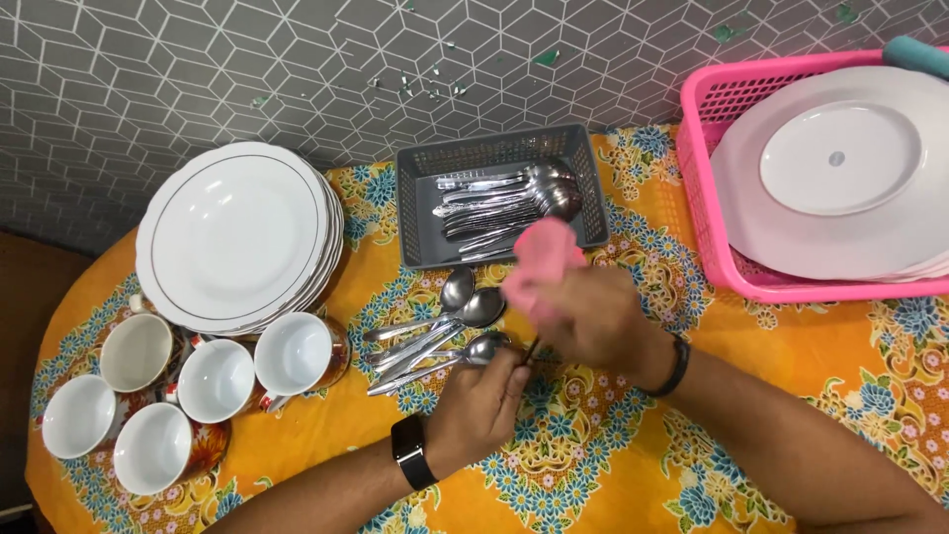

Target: Dry dishes and cutlery using a cloth and organize them into baskets

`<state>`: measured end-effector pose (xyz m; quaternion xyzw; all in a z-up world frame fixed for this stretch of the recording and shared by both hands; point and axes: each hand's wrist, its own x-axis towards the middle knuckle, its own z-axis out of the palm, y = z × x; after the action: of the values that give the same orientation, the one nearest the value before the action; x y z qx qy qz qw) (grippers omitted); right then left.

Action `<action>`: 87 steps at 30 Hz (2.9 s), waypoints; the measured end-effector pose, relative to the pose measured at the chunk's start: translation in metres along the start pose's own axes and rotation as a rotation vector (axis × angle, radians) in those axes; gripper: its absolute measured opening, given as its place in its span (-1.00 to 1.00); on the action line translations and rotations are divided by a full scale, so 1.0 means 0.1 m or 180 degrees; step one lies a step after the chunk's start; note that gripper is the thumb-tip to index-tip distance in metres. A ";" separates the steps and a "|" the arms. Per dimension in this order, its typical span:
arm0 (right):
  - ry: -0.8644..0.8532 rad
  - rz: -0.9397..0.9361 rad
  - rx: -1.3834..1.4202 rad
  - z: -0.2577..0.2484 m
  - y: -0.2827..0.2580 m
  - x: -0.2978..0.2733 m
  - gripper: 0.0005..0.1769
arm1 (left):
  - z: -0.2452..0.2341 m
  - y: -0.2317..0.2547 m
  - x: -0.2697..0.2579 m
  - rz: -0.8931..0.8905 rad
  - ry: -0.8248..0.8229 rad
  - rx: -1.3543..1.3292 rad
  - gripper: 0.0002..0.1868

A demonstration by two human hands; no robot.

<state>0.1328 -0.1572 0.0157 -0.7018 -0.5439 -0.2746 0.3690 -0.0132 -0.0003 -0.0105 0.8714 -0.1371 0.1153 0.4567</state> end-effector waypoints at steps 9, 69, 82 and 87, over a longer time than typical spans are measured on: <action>0.0021 0.1417 0.0915 0.07 -0.09 -0.03 -0.65 | 0.01 -0.01 -0.05 -0.0452 -0.0155 -0.0460 -0.75; 0.0075 0.2740 0.2677 -0.16 -0.52 0.23 -0.75 | -0.16 0.18 0.10 -0.0330 0.0636 -0.0422 -0.61; -0.0613 0.2070 0.2884 -0.47 -0.15 0.37 -0.80 | -0.19 0.40 0.18 0.0787 0.0651 -0.0056 -0.47; -0.0859 0.1467 0.2189 -0.57 -0.24 0.41 -0.83 | -0.49 0.44 0.56 0.0237 0.1450 0.0287 -0.83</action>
<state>0.1207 -0.1773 0.0859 -0.6708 -0.4762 0.1064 0.5586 0.0203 0.0089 0.0686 0.8367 -0.0572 0.3317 0.4320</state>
